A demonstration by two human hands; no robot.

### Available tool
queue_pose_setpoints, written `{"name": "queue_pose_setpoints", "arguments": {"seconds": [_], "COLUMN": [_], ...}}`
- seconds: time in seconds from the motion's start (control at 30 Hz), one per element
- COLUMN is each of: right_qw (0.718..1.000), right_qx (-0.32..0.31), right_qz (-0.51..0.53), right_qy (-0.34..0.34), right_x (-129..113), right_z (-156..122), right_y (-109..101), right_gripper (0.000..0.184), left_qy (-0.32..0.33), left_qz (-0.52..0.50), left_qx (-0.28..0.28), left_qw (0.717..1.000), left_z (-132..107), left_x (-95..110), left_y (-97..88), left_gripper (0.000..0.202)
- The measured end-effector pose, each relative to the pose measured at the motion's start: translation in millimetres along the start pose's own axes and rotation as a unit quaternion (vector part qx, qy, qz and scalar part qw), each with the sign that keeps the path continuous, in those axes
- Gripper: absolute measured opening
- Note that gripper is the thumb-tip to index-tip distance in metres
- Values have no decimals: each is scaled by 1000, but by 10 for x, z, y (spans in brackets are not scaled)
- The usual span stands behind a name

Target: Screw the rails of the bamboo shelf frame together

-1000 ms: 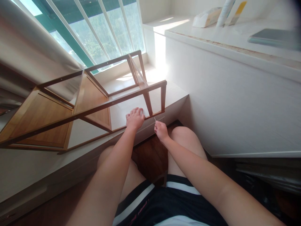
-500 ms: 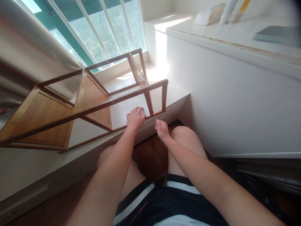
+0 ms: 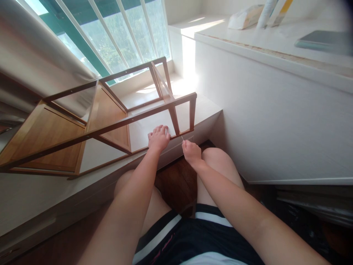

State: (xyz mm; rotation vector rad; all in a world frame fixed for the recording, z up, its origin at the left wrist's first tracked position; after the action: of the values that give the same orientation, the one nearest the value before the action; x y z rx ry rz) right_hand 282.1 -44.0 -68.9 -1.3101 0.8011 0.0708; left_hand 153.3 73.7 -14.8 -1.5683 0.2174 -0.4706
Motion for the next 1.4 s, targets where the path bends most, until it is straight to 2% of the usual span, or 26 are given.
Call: {"name": "queue_pose_setpoints", "arguments": {"seconds": [0.1,0.2,0.27,0.33,0.4,0.47,0.57,0.7,0.77,0.83,1.07,1.4], "right_qw": [998,973,923,851,786,746,721,708,709,722,817,910], "right_qx": [1,1,-23,-65,-100,-113,-110,-102,-104,-98,-45,-14], "right_qz": [59,231,382,515,601,646,673,688,686,674,564,410], "right_qy": [-4,2,31,75,107,120,121,124,124,124,112,65], "right_x": [7,13,16,-6,-50,-87,-108,-116,-124,-110,35,28], "right_z": [17,33,30,4,-33,-61,-88,-143,-168,-169,-33,-4], "right_y": [5,57,153,286,384,419,405,369,356,340,335,207], "right_gripper": [39,40,40,38,36,34,34,34,34,34,36,41], "left_qy": [-1,6,11,12,10,10,13,4,0,-1,5,1], "left_qz": [1,-4,-5,-2,2,3,-2,3,6,9,0,6], "left_qx": [1,12,18,19,18,19,24,11,2,0,4,2], "left_qw": [1000,1000,1000,1000,1000,1000,1000,1000,1000,1000,1000,1000], "left_z": [-2,1,1,0,-1,-2,-2,-6,-9,-12,-10,-12], "left_x": [0,-1,0,1,0,1,8,12,14,18,16,21], "left_y": [-2,-2,-3,0,2,-2,-15,-21,-20,-22,-20,-27], "left_gripper": [44,43,43,43,43,43,42,43,44,44,44,44]}}
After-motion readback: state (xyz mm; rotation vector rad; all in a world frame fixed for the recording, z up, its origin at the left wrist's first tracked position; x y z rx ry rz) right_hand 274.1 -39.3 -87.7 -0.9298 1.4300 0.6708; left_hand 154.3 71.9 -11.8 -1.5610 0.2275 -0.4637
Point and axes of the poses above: each hand's wrist, its own z-axis towards the middle knuckle, its own y-axis out of the palm, x = y × z, the point moved 8 cm from there along z, towards the middle knuckle, and after that the axes turned 4 degrees about -z, right-handed, at the moved point
